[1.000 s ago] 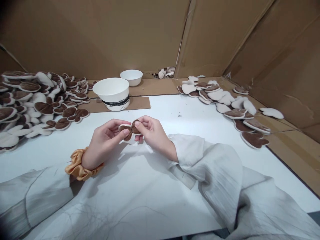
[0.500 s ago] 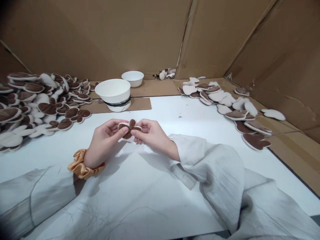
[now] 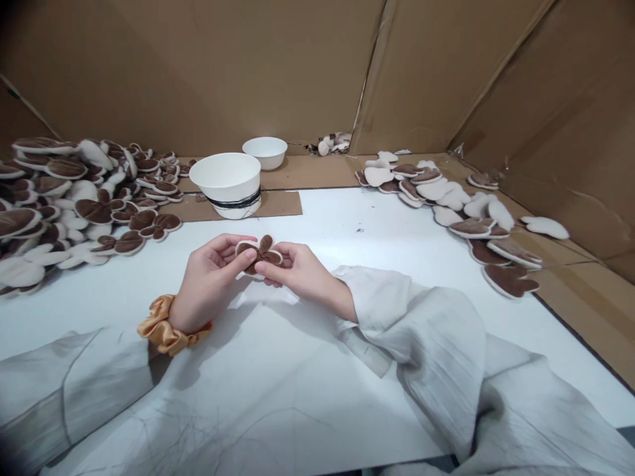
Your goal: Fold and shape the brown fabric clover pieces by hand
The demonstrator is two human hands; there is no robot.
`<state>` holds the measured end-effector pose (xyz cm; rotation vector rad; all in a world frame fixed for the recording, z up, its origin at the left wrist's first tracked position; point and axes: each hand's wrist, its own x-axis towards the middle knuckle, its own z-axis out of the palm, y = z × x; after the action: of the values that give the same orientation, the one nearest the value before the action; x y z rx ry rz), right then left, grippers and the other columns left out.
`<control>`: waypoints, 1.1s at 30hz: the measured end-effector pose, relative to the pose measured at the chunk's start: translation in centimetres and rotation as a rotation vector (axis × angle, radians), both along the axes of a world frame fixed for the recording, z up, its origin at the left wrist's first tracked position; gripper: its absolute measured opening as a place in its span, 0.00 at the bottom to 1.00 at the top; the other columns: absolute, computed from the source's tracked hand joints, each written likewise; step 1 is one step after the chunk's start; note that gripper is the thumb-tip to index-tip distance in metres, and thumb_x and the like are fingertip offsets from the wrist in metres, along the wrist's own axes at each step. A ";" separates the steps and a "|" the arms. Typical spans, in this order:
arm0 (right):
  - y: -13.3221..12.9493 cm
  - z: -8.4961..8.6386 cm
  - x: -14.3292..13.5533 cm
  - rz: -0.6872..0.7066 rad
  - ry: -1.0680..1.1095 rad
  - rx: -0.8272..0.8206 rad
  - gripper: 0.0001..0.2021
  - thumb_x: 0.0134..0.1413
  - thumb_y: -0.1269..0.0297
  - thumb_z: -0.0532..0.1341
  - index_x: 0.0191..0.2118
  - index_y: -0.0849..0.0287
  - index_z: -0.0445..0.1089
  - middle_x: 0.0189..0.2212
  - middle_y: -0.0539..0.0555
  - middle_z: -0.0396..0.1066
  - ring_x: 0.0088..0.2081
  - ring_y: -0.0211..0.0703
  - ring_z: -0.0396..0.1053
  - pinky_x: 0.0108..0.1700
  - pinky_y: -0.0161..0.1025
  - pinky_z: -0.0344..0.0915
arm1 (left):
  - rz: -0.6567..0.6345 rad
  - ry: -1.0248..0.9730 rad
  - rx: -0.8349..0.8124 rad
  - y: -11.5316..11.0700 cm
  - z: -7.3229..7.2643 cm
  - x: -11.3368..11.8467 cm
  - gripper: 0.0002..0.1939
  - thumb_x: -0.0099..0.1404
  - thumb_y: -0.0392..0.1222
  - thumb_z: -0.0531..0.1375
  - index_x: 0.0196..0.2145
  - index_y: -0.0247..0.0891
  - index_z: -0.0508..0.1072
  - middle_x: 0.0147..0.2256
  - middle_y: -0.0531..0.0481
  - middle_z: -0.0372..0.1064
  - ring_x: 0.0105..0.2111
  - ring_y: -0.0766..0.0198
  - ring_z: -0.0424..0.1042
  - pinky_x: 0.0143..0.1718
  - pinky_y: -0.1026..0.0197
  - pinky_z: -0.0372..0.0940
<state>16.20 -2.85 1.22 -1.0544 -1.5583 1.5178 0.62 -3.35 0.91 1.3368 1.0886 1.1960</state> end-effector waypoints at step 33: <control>0.2 -0.7 0.3 -0.068 0.122 0.075 0.14 0.50 0.64 0.61 0.41 0.56 0.57 0.28 0.46 0.62 0.24 0.32 0.65 0.28 0.34 0.63 | -0.006 0.079 0.094 -0.1 0.1 -0.4 0.19 0.57 0.42 0.60 0.46 0.40 0.62 0.26 0.54 0.68 0.25 0.67 0.70 0.31 0.64 0.67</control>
<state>16.54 -2.61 0.57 -0.9452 -1.4693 1.4388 0.17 -3.45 1.01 1.4692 1.0946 1.2107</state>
